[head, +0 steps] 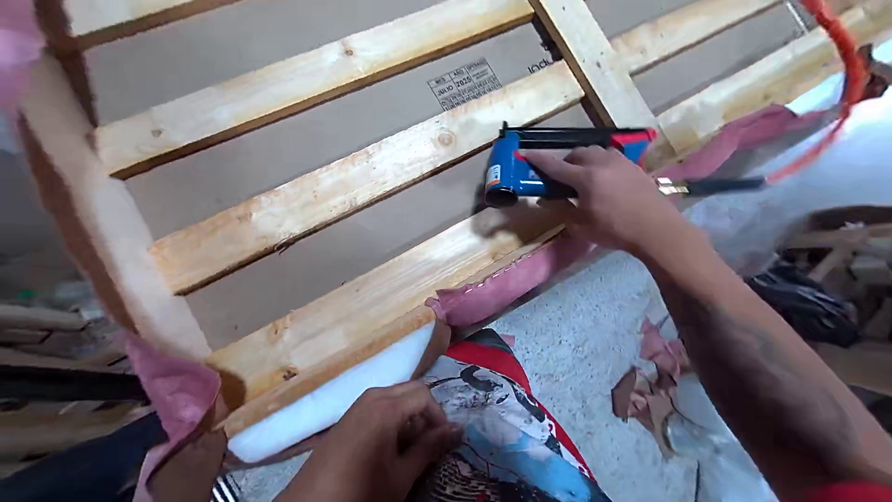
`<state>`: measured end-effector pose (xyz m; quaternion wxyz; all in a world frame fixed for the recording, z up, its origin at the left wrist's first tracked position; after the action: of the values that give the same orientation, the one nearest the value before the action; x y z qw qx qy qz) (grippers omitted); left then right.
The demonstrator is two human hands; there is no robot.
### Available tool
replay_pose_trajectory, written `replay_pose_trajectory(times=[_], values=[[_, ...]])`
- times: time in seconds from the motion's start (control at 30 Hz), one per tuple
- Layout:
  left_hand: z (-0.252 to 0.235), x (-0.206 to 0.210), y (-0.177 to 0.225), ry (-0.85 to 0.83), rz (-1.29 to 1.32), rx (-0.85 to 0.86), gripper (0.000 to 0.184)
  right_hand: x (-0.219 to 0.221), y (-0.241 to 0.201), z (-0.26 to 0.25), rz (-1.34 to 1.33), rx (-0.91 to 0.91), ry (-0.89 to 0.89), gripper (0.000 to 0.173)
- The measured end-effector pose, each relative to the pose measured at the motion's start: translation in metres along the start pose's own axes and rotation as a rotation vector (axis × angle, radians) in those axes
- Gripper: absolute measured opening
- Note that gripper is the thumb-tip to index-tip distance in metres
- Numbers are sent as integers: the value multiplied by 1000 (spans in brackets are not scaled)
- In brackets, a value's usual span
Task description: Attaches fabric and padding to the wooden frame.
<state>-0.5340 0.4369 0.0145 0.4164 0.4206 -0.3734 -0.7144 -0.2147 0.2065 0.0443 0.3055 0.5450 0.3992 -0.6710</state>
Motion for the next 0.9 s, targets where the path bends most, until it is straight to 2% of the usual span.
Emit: replay_pose_trajectory(times=[0.1,0.17,0.2,0.27,0.3,0.37,0.43,0.5,0.6,0.67,0.73,0.8,0.9], values=[[28,22,-14,74,80,-213,27,18,49,-36,46,-179,56,58],[45,42,-33,117,197,-423,31,16,62,-39,38,-148,140,53],[51,55,-43,171,325,-553,35,9,57,-36,1,-119,198,45],[66,77,-62,403,754,-759,45,-2,10,-33,-134,-180,285,32],[68,85,-69,582,988,-748,49,0,-22,-26,-226,-286,300,35],[59,92,-74,883,1370,-521,56,27,-87,-6,-428,-596,256,34],[44,91,-72,1074,1547,-353,69,75,-141,5,-460,-892,163,34],[34,96,-72,1185,1623,-320,76,117,-173,7,-381,-1060,191,36],[41,95,-61,1287,1635,-274,65,141,-183,-2,-358,-1137,394,14],[56,88,-53,1415,1656,-216,43,147,-180,-1,-394,-1156,505,11],[71,77,-59,1522,1676,-191,28,150,-178,0,-434,-1148,577,15],[85,63,-80,1520,1672,-200,31,153,-177,3,-458,-1098,614,26],[102,37,-85,1556,1393,-255,16,150,-181,4,-472,-971,655,42]])
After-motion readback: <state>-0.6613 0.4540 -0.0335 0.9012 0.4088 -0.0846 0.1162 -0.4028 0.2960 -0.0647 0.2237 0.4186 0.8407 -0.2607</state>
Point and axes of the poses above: each hand's wrist, its own z-axis away from the middle knuckle, its own x-axis out of the palm, y = z × x, the point moved 2 cm from there along -z, towards the middle knuckle, and after that the axes turned 11 degrees about -x, right-handed, at the moved point
